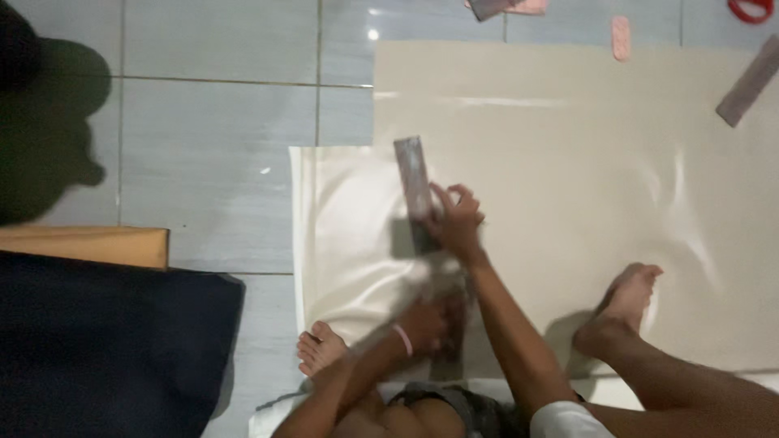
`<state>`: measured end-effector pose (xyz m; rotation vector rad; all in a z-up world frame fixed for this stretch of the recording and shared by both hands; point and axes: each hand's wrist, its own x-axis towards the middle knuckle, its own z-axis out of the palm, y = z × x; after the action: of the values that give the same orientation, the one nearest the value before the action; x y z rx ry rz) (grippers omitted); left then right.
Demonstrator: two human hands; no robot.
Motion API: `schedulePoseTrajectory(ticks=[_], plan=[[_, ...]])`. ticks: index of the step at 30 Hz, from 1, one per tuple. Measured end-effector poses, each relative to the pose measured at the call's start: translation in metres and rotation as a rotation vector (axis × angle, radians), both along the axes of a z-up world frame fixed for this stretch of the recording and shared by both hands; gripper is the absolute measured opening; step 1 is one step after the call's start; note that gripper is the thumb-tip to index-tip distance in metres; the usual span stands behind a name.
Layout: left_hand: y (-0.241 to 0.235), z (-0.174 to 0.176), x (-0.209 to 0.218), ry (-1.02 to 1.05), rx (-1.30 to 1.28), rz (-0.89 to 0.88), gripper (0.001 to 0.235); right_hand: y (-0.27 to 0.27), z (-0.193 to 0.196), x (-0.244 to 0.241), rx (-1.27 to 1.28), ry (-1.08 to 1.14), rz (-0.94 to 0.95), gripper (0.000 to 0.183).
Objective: The person uses a metal ruler and a scoring tool to repeatedly score a large sheet of beige material laid on the floor. They align the ruler, score along its edge, and reposition the ruler to create a grid of parallel lines.
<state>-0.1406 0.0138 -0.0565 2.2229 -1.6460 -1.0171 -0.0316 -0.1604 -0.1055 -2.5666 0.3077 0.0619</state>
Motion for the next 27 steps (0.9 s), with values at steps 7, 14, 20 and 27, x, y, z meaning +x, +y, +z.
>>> schedulePoseTrajectory(ticks=[7, 14, 20, 27], plan=[[0.117, -0.015, 0.016, 0.071, -0.510, 0.397, 0.040, 0.140, -0.006, -0.014, 0.006, -0.003, 0.034, 0.098], [0.236, 0.011, 0.166, -0.191, -0.289, 1.008, 0.074, 0.156, 0.028, 0.002, 0.123, 0.140, 0.119, 0.089], [0.245, 0.027, 0.230, 0.003, 0.064, 0.843, 0.111, 0.178, 0.069, 0.015, 0.064, 0.291, 0.120, 0.092], [0.266, -0.011, 0.229, 0.033, -0.070, 0.798, 0.119, 0.216, 0.056, 0.025, -0.006, 0.188, 0.092, 0.094]])
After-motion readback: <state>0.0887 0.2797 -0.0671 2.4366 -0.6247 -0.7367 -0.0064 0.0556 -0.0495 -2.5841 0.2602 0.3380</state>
